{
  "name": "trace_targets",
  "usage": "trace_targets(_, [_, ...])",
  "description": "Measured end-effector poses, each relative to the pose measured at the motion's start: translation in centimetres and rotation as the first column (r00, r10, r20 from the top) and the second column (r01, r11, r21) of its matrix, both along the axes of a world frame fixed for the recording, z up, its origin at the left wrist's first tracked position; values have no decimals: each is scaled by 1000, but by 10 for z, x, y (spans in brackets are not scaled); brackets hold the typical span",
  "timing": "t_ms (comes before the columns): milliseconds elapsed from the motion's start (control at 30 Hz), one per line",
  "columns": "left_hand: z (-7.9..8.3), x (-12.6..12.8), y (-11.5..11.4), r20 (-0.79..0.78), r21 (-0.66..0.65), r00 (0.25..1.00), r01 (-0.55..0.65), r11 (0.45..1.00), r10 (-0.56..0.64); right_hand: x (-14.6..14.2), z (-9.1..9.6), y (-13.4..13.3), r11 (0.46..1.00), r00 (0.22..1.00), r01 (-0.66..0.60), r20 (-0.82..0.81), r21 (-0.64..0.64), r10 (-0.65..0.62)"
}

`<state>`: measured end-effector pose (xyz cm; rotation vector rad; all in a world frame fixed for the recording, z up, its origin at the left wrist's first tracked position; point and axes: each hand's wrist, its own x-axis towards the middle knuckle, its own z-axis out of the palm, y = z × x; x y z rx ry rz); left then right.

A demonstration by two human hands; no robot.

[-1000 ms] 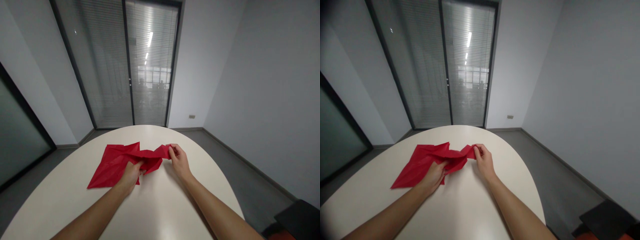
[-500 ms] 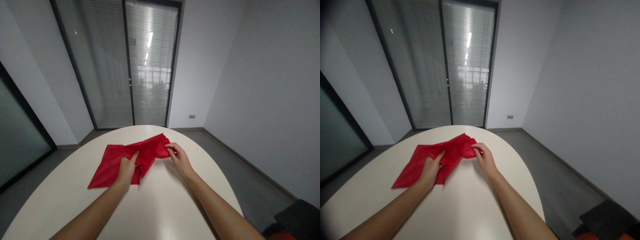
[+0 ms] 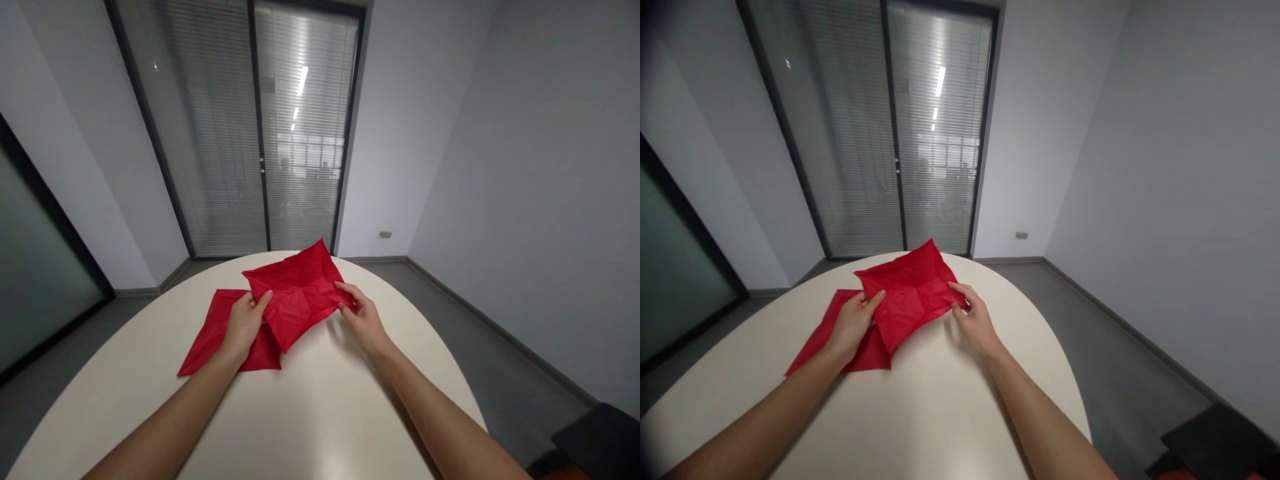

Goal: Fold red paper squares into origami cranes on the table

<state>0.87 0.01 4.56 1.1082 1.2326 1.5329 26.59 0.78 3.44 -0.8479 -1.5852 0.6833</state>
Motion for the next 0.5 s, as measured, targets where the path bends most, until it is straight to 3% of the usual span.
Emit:
trace_targets(167, [16,3,-3,34,-5,994,105,994,-105,0,-10,10,988,991,52,-114,-143,-69])
trace_targets(300, [15,-6,2,9,12,998,64,998,-64,-10,-15,7,990,995,18,-92,-141,-31])
trace_targets(400, [17,-26,13,-20,6,1000,9,1000,-9,-32,-10,-10,991,997,-56,-52,-122,50])
trace_targets(433, [19,-36,17,-64,-2,998,-18,1000,17,-41,-7,-18,989,996,-92,-32,-116,89])
trace_targets(500, [25,-58,26,-321,-37,946,-51,998,37,-60,-3,-33,978,985,-160,42,-137,167])
